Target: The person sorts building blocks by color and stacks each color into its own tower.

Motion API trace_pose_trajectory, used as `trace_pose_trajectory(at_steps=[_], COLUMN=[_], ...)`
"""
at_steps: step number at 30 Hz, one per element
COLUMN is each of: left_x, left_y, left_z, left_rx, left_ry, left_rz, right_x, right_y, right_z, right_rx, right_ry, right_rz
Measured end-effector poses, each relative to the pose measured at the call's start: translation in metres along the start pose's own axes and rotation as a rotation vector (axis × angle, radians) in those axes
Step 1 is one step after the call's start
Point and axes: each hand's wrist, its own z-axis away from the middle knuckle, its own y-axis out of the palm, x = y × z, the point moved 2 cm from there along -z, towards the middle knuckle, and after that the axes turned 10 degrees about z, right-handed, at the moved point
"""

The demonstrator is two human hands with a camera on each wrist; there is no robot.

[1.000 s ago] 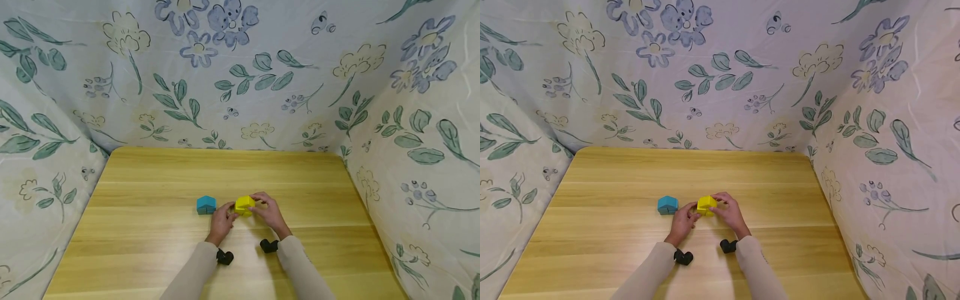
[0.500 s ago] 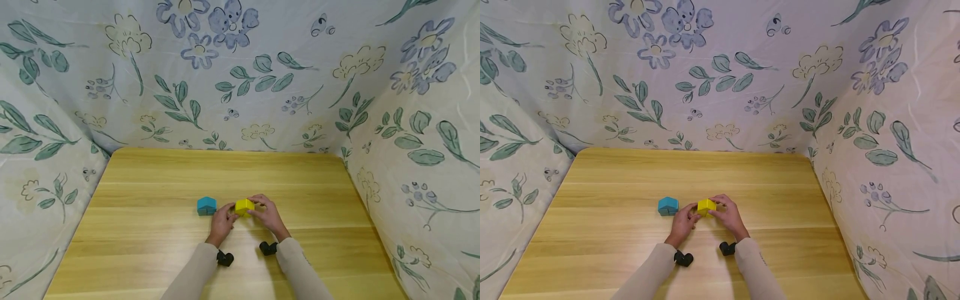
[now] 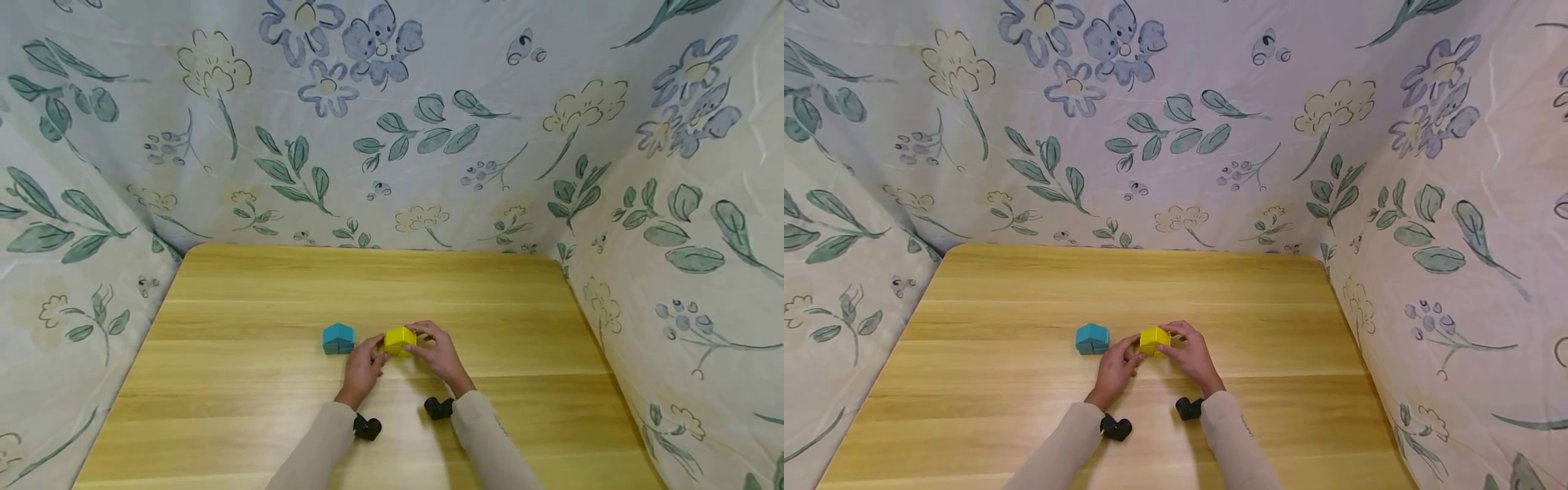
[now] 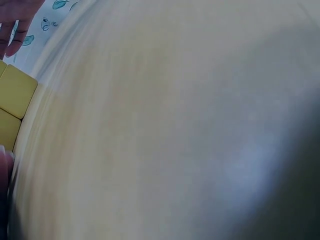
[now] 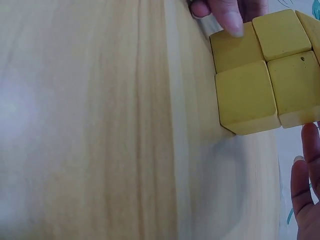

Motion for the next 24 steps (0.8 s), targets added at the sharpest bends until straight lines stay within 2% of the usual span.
trace_pose_trajectory(at_steps=[8, 12, 17, 21, 23, 24], left_x=[0.000, -0.001, -0.001, -0.003, -0.006, -0.007], left_y=[-0.002, -0.004, -0.008, -0.021, -0.033, -0.040], left_z=[0.007, 0.014, 0.032, 0.052, 0.062, 0.067], left_rx=[0.032, 0.051, 0.132, 0.203, 0.195, 0.171], left_ry=[0.024, 0.063, 0.111, 0.140, 0.153, 0.167], left_rz=[-0.003, -0.035, -0.071, -0.108, -0.144, -0.174], right_x=[-0.002, -0.002, -0.010, -0.031, -0.040, -0.043], right_y=[0.001, 0.000, -0.003, -0.007, -0.012, -0.015], right_z=[-0.001, -0.001, 0.001, 0.002, 0.003, 0.003], right_rx=[-0.005, -0.013, -0.024, -0.044, -0.051, -0.056], right_ry=[0.004, 0.005, -0.004, 0.007, 0.031, 0.040], right_rz=[-0.008, -0.007, -0.032, 0.000, 0.028, 0.055])
